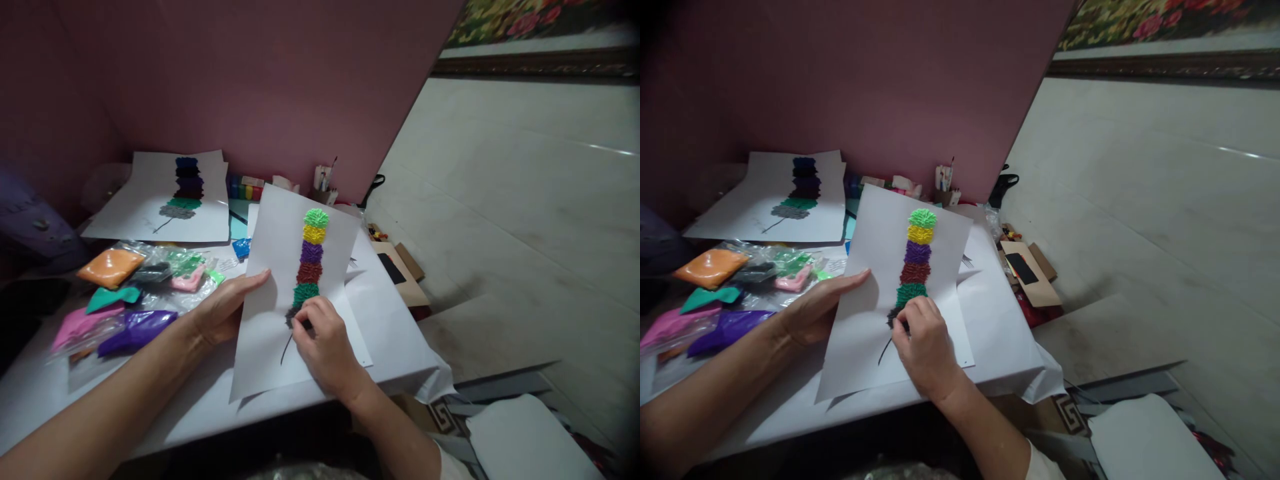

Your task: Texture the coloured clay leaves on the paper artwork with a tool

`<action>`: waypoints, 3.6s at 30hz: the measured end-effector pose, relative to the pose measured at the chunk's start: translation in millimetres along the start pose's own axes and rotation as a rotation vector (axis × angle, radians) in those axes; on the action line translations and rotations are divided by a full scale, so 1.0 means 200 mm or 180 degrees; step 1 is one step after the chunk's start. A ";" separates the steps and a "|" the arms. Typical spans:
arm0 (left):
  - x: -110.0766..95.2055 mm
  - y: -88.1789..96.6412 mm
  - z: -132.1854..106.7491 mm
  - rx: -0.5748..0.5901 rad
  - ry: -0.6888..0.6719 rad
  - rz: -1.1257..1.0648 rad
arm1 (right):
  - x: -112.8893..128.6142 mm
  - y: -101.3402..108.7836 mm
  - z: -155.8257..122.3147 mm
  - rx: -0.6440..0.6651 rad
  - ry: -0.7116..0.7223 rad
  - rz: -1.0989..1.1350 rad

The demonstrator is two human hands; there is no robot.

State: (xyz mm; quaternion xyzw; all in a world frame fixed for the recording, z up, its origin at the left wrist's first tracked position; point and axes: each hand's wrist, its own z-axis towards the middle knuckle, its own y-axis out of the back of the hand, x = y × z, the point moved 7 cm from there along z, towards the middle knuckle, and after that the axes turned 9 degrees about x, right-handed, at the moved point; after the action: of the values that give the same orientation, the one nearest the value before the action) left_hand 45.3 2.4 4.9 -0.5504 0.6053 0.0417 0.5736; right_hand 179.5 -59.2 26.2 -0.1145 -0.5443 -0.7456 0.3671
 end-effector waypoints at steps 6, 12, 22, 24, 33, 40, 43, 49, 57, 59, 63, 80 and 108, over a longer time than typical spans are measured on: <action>0.00 0.01 0.00 -0.0065 0.0004 -0.0081 | -0.01 0.01 0.00 0.0008 0.0072 0.0102; 0.00 0.01 0.00 -0.0047 -0.0052 -0.0021 | -0.01 0.01 -0.01 0.0036 0.0020 0.0042; 0.02 0.02 0.02 -0.0038 -0.0032 0.0004 | 0.00 -0.01 0.01 0.0072 0.0029 0.0038; 0.02 0.02 0.02 -0.0048 -0.0003 -0.0001 | 0.00 -0.01 0.01 0.0079 0.0047 0.0099; 0.00 0.00 0.00 -0.0152 0.0002 0.0013 | -0.02 -0.01 0.00 0.0085 -0.0022 0.0087; 0.01 0.00 0.00 -0.0145 -0.0021 0.0069 | 0.00 -0.02 0.01 0.0078 0.0036 -0.0015; 0.01 -0.01 0.00 -0.0079 -0.0036 0.0079 | 0.00 -0.02 0.01 0.0084 0.0057 0.0011; 0.00 -0.01 0.00 -0.0067 -0.0051 0.0057 | -0.01 -0.01 0.00 0.0021 0.0010 0.0145; 0.01 0.01 0.00 -0.0168 0.0023 0.0045 | -0.04 0.00 -0.01 0.0030 -0.0072 0.0341; 0.01 0.01 0.00 -0.0180 0.0028 0.0059 | -0.04 -0.01 -0.01 0.0068 -0.0108 0.0317; 0.01 0.00 0.00 -0.0134 0.0022 0.0053 | -0.03 -0.02 -0.01 0.0126 -0.0114 0.0222; 0.00 -0.01 0.01 -0.0052 -0.0138 0.0127 | -0.01 0.02 -0.01 0.0002 0.0002 0.0200; -0.09 0.10 -0.01 -0.0648 -0.0633 -0.0046 | -0.51 0.46 0.21 -0.0620 -0.1642 0.1522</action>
State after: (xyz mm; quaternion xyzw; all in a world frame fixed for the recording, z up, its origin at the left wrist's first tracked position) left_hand 25.5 20.4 7.0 -0.6033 0.5341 0.1531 0.5722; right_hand 304.0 9.4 51.8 -0.4573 -0.5033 -0.6336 0.3690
